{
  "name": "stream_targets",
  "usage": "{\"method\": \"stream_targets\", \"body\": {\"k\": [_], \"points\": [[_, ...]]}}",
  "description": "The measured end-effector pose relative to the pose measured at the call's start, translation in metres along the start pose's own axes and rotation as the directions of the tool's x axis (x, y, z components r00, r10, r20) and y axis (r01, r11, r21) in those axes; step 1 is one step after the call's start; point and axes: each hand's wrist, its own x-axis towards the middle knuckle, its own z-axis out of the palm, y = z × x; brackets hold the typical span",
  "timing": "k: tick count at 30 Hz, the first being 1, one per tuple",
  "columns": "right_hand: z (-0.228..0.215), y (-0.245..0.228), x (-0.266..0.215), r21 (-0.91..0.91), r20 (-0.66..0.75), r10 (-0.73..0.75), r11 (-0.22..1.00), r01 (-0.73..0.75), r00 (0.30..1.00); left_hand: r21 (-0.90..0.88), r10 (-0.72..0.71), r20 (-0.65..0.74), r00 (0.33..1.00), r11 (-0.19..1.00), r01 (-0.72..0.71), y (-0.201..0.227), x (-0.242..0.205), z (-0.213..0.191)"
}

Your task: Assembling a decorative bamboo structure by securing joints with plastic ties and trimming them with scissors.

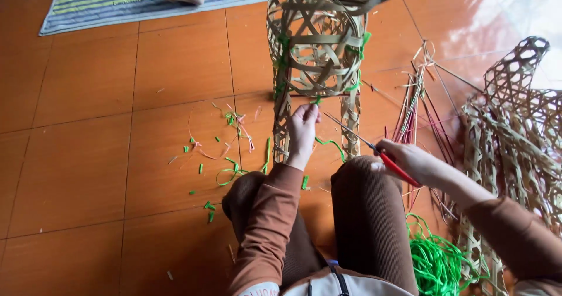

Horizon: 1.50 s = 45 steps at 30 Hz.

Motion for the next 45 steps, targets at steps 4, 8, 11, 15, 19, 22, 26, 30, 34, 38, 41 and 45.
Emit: {"method": "stream_targets", "body": {"k": [4,8,11,15,19,22,26,30,34,38,41,45], "points": [[-0.027,-0.026,0.038,-0.056,0.016,-0.008,0.998,0.009,1.000,0.033,-0.030,-0.025,0.999,0.999,0.031,0.002,0.001,0.003],[-0.049,-0.065,0.070,-0.190,0.137,0.191,0.968,-0.163,0.972,-0.002,-0.084,-0.028,0.996,0.996,0.084,0.019,-0.006,0.007],[-0.051,-0.085,0.087,-0.244,0.169,0.179,0.960,-0.134,0.969,-0.021,-0.076,-0.012,0.997,0.997,0.075,0.027,-0.011,0.007],[-0.038,-0.068,0.125,-0.331,0.249,0.182,0.939,-0.093,0.951,-0.049,-0.069,0.006,0.998,0.996,0.069,0.028,-0.012,0.007],[-0.025,-0.058,0.128,-0.284,0.142,0.175,0.950,-0.129,0.974,-0.058,-0.074,-0.002,0.997,0.996,0.074,0.028,-0.012,0.005],[-0.020,-0.042,0.113,-0.250,-0.024,0.125,0.960,-0.127,0.992,-0.032,-0.050,0.000,0.999,0.998,0.050,0.020,-0.009,0.003],[-0.036,-0.035,0.059,-0.126,0.035,0.196,0.974,-0.190,0.980,0.254,0.077,0.163,0.984,0.960,-0.118,0.025,-0.006,-0.015],[0.004,0.062,-0.023,0.590,0.083,0.003,0.806,-0.051,0.997,0.623,0.098,0.359,0.928,0.716,-0.316,0.024,-0.013,-0.031],[0.192,0.185,-0.061,0.914,-0.144,0.430,0.403,-0.047,0.891,0.695,0.005,0.438,0.899,0.633,-0.342,0.006,-0.021,-0.036],[0.312,0.307,-0.084,0.826,-0.118,0.759,0.433,-0.361,0.640,0.799,-0.254,0.460,0.851,0.536,-0.272,0.003,-0.029,-0.037],[0.297,0.327,-0.066,0.164,-0.168,0.683,0.730,-0.663,0.710,0.766,-0.311,0.520,0.796,0.582,-0.273,0.022,-0.033,-0.035],[0.157,0.220,-0.024,0.132,-0.643,0.328,0.937,-0.322,0.692,0.595,-0.266,0.656,0.706,0.758,-0.267,0.062,-0.039,-0.031]]}}
